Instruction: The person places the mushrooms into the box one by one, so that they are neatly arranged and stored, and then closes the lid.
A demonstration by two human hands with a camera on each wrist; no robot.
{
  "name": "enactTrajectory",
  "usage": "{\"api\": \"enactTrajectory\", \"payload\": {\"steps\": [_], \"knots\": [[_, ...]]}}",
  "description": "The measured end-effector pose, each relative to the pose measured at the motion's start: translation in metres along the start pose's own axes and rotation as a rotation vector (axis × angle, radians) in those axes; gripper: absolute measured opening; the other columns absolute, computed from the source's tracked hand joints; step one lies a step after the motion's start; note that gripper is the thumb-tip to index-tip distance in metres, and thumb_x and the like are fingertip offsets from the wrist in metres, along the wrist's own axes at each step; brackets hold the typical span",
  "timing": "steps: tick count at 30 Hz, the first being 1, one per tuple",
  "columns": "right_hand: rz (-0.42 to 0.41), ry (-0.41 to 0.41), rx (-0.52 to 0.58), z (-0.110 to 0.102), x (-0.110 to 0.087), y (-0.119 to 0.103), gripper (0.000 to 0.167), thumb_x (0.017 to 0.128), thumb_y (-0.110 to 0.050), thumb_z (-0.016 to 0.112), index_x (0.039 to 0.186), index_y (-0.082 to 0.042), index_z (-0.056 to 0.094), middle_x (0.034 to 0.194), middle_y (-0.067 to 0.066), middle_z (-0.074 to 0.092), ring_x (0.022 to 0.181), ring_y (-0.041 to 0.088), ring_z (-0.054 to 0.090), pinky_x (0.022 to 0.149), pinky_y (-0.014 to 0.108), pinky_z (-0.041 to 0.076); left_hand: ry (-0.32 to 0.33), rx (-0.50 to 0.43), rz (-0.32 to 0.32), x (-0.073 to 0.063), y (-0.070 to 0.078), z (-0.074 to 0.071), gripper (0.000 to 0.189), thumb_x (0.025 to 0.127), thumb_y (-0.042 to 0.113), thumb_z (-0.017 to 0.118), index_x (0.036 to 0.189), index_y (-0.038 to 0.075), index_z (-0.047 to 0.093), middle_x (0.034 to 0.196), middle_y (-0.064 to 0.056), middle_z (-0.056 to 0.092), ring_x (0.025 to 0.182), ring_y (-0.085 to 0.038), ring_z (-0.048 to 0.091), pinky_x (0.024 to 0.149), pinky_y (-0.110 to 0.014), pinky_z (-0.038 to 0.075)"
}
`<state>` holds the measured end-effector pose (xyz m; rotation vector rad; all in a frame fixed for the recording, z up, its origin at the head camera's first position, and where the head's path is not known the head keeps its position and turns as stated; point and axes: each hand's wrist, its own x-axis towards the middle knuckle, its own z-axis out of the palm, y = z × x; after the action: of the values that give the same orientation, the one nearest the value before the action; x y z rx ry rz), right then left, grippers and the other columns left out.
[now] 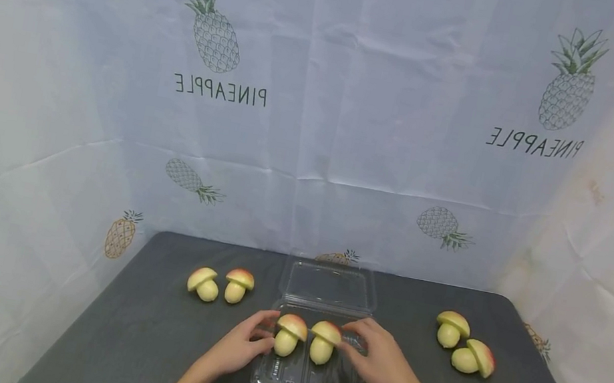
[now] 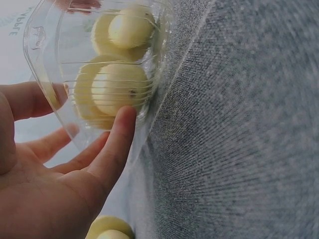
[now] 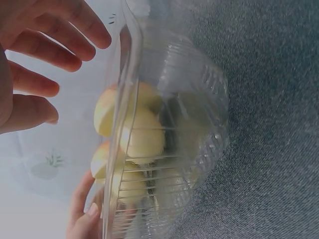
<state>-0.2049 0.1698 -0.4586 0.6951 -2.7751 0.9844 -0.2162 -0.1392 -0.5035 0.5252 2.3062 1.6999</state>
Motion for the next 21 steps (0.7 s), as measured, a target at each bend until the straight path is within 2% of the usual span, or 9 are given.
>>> {"api": "enactTrajectory", "payload": {"steps": [8,15,21], "knots": [[0.007,0.039,-0.02,-0.01,-0.01,0.005,0.024,0.094,-0.022,0.075,0.117,-0.019,0.071,0.115,-0.003,0.065,0.095,0.018,0.065,0.074,0.033,0.056,0.002,0.011,-0.002,0.0,0.001,0.0,0.054,0.103,0.013,0.06,0.151,-0.002,0.04,0.139,-0.027,0.049,0.118,-0.038,0.06,0.081,-0.033,0.058],[0.048,0.082,-0.011,-0.023,-0.019,0.015,0.025,0.093,-0.019,0.076,0.118,-0.017,0.071,0.116,-0.003,0.066,0.097,0.025,0.066,0.078,0.038,0.057,0.006,0.016,0.006,0.001,-0.001,0.001,0.054,0.102,0.013,0.06,0.15,-0.002,0.04,0.138,-0.026,0.05,0.117,-0.037,0.061,0.08,-0.031,0.057],[0.074,0.108,-0.019,-0.034,-0.025,0.023,0.026,0.094,-0.019,0.075,0.119,-0.014,0.071,0.115,0.003,0.067,0.102,0.026,0.066,0.08,0.035,0.058,0.005,0.007,0.002,0.001,-0.001,0.0,0.054,0.102,0.012,0.06,0.151,-0.002,0.04,0.138,-0.026,0.049,0.118,-0.039,0.06,0.081,-0.033,0.058]]}}
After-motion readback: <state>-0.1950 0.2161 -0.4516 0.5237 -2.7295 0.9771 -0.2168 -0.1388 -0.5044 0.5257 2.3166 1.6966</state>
